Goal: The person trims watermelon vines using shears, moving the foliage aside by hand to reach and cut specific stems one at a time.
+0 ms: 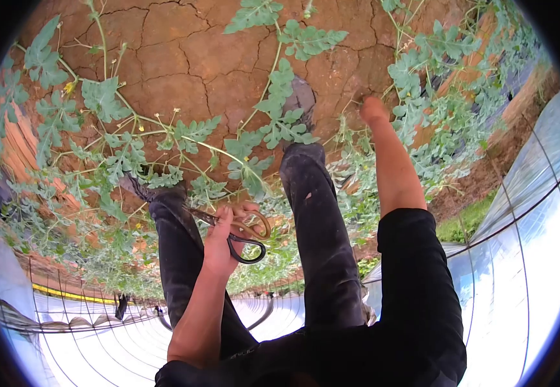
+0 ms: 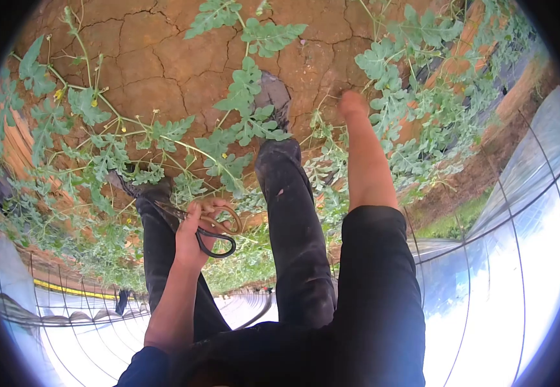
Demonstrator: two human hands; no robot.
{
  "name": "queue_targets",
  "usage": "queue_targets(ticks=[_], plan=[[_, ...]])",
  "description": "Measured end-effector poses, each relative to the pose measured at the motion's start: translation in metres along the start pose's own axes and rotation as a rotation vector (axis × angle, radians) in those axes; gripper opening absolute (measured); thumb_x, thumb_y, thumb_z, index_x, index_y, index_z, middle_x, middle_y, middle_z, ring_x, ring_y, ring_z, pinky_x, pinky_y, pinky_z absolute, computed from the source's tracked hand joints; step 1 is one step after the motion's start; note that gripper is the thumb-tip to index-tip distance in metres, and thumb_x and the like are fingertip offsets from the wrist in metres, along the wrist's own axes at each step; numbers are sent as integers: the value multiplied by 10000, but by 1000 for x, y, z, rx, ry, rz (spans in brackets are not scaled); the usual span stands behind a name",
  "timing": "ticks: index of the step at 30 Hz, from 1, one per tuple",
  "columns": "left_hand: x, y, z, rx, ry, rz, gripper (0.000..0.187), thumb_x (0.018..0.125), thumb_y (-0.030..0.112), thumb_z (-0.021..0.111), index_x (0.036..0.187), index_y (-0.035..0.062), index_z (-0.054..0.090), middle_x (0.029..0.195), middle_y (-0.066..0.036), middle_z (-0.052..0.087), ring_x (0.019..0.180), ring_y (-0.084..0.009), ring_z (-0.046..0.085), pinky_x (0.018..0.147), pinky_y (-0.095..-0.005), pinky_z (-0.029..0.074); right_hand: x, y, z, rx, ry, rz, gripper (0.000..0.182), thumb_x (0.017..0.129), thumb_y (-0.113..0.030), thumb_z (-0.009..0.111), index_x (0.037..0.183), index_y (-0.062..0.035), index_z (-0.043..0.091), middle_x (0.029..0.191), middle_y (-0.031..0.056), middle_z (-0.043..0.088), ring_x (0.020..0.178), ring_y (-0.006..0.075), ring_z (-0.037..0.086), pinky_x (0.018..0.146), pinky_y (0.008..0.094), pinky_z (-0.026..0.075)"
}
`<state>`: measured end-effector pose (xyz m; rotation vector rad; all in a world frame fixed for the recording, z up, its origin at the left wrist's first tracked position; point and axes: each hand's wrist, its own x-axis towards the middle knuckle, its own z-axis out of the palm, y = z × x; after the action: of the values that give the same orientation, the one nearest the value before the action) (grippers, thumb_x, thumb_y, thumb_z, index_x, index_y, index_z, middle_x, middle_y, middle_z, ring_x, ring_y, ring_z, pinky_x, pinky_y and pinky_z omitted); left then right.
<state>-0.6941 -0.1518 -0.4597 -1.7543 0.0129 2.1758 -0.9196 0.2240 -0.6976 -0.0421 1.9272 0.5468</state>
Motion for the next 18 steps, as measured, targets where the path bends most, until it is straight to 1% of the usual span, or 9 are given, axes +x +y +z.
queue_targets(ticks=[3, 5, 7, 8, 11, 13, 14, 16, 18], plan=[[2, 0, 2, 55, 30, -16, 194, 987, 232, 493, 946, 57, 567, 1091, -166, 598, 1070, -249, 563, 796, -409, 525, -7, -2, -6, 73, -69, -116, 296, 892, -290, 560, 1089, -89, 650, 1028, 158, 681, 976, 306, 657, 829, 413, 520], [3, 1, 4, 65, 25, -11, 193, 989, 236, 491, 948, 62, 564, 1088, -160, 598, 1076, -246, 561, 793, -406, 525, -24, -16, -9, 537, -251, -40, 397, 888, -374, 582, 1116, -52, 624, 902, 179, 685, 887, 316, 664, 783, 414, 516], [4, 1, 6, 74, 25, -4, 197, 992, 246, 484, 945, 71, 561, 1089, -150, 597, 1080, -237, 557, 788, -401, 527, -28, -28, 6, 753, -387, 70, 463, 879, -436, 588, 1047, -8, 646, 798, 191, 676, 847, 342, 655, 767, 405, 508], [5, 0, 6, 75, 23, -1, 197, 992, 246, 484, 945, 71, 561, 1089, -150, 597, 1080, -237, 557, 788, -401, 527, -35, -38, 3, 755, -385, 68, 463, 879, -436, 588, 1047, -8, 646, 798, 191, 676, 847, 342, 655, 767, 405, 508], [7, 0, 7, 97, 14, 10, 202, 993, 254, 482, 936, 74, 553, 1095, -149, 593, 1068, -234, 557, 790, -402, 526, -49, -58, 11, 414, -257, -160, 463, 857, -435, 599, 921, 17, 677, 777, 194, 674, 859, 354, 651, 782, 405, 509], [7, -1, 10, 99, 38, 4, 205, 992, 261, 483, 933, 74, 544, 1101, -150, 591, 1051, -231, 559, 785, -398, 525, -48, -67, 24, 276, 61, -139, 432, 842, -411, 596, 826, 9, 694, 762, 197, 671, 876, 348, 650, 792, 413, 508], [8, -1, 9, 98, 34, 8, 205, 992, 261, 483, 933, 74, 544, 1101, -150, 591, 1051, -231, 559, 785, -398, 525, -48, -69, 21, 276, 67, -141, 432, 842, -411, 596, 826, 9, 694, 762, 197, 671, 876, 348, 650, 792, 413, 508], [8, -2, 9, 118, 62, 10, 208, 993, 263, 480, 934, 71, 536, 1105, -152, 590, 1041, -232, 561, 784, -399, 521, -50, -70, 6, 410, -154, -152, 405, 844, -380, 569, 830, 4, 697, 788, 207, 673, 855, 361, 651, 794, 425, 510], [7, 1, 8, 120, 60, -4, 206, 994, 261, 478, 933, 72, 535, 1105, -155, 591, 1051, -235, 557, 790, -405, 514, -52, -78, -32, 456, -116, -203, 397, 857, -366, 545, 878, 3, 689, 772, 203, 673, 798, 334, 661, 783, 407, 515]])
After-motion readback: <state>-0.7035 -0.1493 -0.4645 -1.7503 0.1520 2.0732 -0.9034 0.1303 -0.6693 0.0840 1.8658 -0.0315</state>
